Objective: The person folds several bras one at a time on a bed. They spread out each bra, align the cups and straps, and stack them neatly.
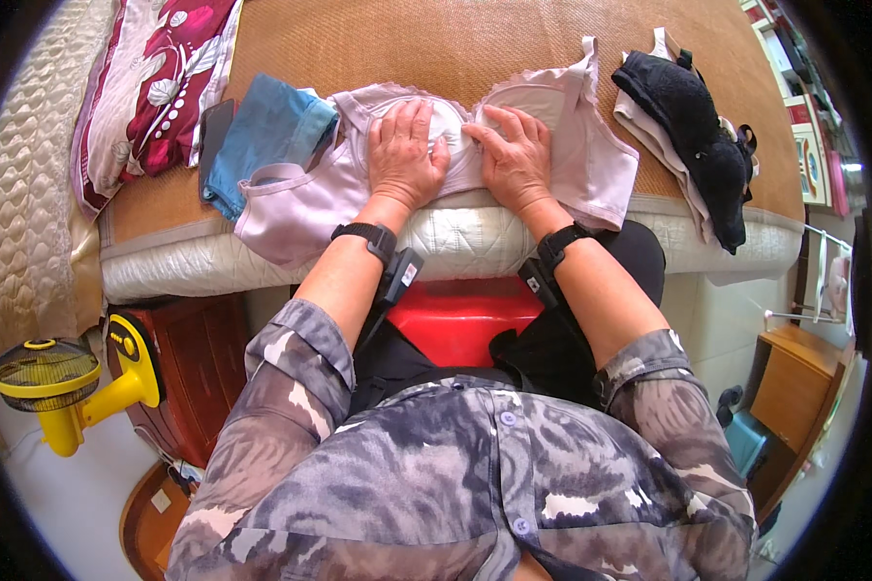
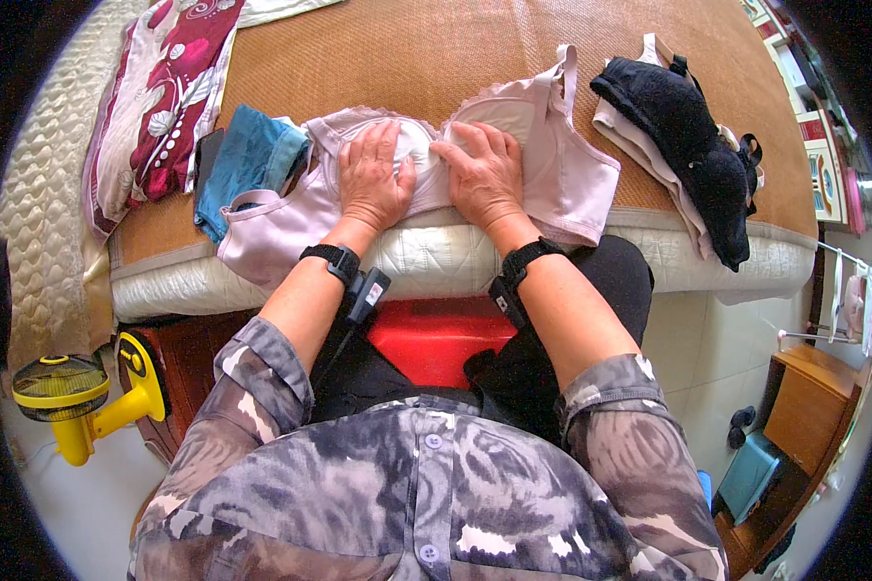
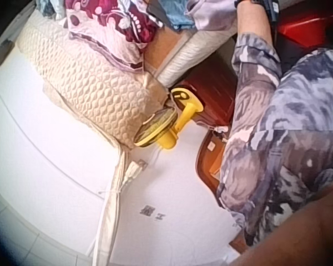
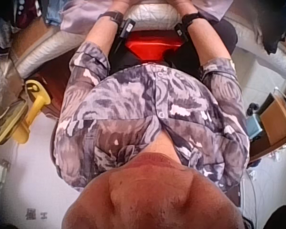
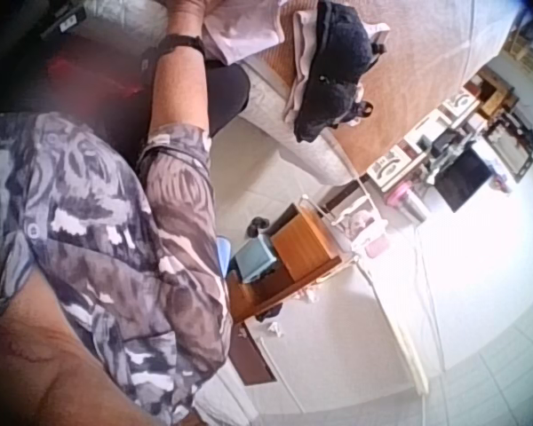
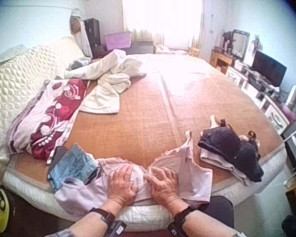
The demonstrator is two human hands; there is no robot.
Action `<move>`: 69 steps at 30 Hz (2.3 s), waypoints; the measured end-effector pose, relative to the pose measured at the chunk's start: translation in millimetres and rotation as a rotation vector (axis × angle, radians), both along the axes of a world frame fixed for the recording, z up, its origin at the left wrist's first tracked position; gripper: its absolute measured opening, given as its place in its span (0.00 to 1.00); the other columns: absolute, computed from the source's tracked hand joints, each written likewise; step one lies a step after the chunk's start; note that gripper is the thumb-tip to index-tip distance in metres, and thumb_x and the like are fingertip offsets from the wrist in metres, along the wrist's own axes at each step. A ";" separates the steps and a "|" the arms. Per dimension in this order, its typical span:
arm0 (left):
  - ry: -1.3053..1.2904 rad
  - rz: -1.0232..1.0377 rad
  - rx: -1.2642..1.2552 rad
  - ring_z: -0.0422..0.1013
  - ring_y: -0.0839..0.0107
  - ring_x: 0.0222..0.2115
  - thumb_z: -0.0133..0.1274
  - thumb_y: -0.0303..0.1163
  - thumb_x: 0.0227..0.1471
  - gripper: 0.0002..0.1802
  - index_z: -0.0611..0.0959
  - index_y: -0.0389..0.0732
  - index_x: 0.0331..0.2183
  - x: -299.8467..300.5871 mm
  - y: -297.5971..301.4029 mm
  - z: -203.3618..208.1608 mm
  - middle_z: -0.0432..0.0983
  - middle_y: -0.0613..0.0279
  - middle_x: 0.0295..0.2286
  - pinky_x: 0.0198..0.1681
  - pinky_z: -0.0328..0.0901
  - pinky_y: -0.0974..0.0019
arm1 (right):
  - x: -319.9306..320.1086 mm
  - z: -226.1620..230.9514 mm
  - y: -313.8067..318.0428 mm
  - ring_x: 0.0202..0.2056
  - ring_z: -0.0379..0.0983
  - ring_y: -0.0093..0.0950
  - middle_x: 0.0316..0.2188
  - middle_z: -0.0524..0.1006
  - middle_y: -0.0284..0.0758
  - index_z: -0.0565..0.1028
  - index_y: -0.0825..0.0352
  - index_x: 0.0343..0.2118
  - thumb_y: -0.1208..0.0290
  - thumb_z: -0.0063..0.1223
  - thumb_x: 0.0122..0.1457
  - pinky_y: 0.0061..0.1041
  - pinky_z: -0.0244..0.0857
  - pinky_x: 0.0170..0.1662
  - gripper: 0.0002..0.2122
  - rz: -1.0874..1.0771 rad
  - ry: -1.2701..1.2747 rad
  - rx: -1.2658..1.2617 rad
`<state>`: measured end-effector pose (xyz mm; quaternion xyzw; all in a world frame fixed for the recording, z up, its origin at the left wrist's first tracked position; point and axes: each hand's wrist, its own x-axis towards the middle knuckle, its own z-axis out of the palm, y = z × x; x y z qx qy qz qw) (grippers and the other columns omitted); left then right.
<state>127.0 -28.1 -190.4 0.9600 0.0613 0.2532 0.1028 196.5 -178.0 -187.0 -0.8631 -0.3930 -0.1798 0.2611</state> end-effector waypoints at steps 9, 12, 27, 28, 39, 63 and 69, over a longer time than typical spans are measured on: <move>-0.001 -0.009 -0.022 0.59 0.63 0.43 0.46 0.39 0.38 0.24 0.70 0.41 0.41 -0.5 -0.9 3.0 0.65 0.59 0.38 0.47 0.50 0.60 | 0.1 -0.3 -1.3 0.44 0.61 0.30 0.40 0.69 0.28 0.75 0.47 0.31 0.73 0.48 0.43 0.31 0.50 0.48 0.12 -0.007 0.006 -0.022; 0.000 -0.005 -0.020 0.59 0.64 0.43 0.46 0.39 0.38 0.24 0.71 0.41 0.40 -1.2 0.2 2.6 0.65 0.59 0.38 0.47 0.50 0.60 | -0.1 0.1 -0.4 0.45 0.60 0.30 0.40 0.68 0.29 0.75 0.48 0.31 0.73 0.48 0.42 0.31 0.50 0.48 0.12 0.001 0.008 -0.011; 0.024 0.003 -0.017 0.59 0.65 0.44 0.46 0.40 0.38 0.23 0.72 0.43 0.40 -1.4 -0.3 3.7 0.66 0.60 0.38 0.48 0.50 0.60 | -1.0 1.9 -0.1 0.44 0.62 0.29 0.39 0.69 0.28 0.75 0.47 0.31 0.73 0.48 0.44 0.30 0.51 0.47 0.12 -0.009 0.005 -0.016; 0.025 0.003 -0.020 0.59 0.65 0.43 0.46 0.40 0.38 0.23 0.72 0.43 0.40 -1.3 -0.5 3.5 0.66 0.60 0.38 0.47 0.50 0.60 | -1.2 1.6 -0.5 0.44 0.62 0.29 0.39 0.69 0.28 0.75 0.47 0.31 0.73 0.48 0.44 0.30 0.51 0.47 0.12 -0.009 0.006 -0.015; -0.002 -0.006 -0.013 0.60 0.65 0.43 0.46 0.39 0.39 0.23 0.73 0.42 0.40 -0.6 1.0 1.6 0.66 0.60 0.38 0.47 0.51 0.60 | -0.2 0.3 0.1 0.44 0.61 0.29 0.39 0.68 0.28 0.75 0.48 0.30 0.74 0.48 0.41 0.30 0.50 0.48 0.12 -0.003 0.008 -0.007; 0.014 -0.012 -0.033 0.59 0.64 0.43 0.46 0.39 0.39 0.23 0.72 0.41 0.40 -1.8 0.8 2.2 0.65 0.59 0.38 0.48 0.49 0.60 | -0.7 -0.5 -0.2 0.45 0.61 0.29 0.39 0.68 0.28 0.74 0.47 0.30 0.74 0.49 0.40 0.30 0.50 0.48 0.13 -0.007 -0.001 -0.017; -0.004 -0.004 -0.032 0.59 0.64 0.43 0.46 0.39 0.39 0.22 0.71 0.41 0.39 -1.0 0.0 1.6 0.65 0.59 0.38 0.47 0.50 0.60 | -0.1 -2.0 -0.6 0.45 0.61 0.29 0.39 0.68 0.28 0.74 0.47 0.30 0.74 0.49 0.40 0.31 0.50 0.48 0.13 -0.007 0.001 -0.012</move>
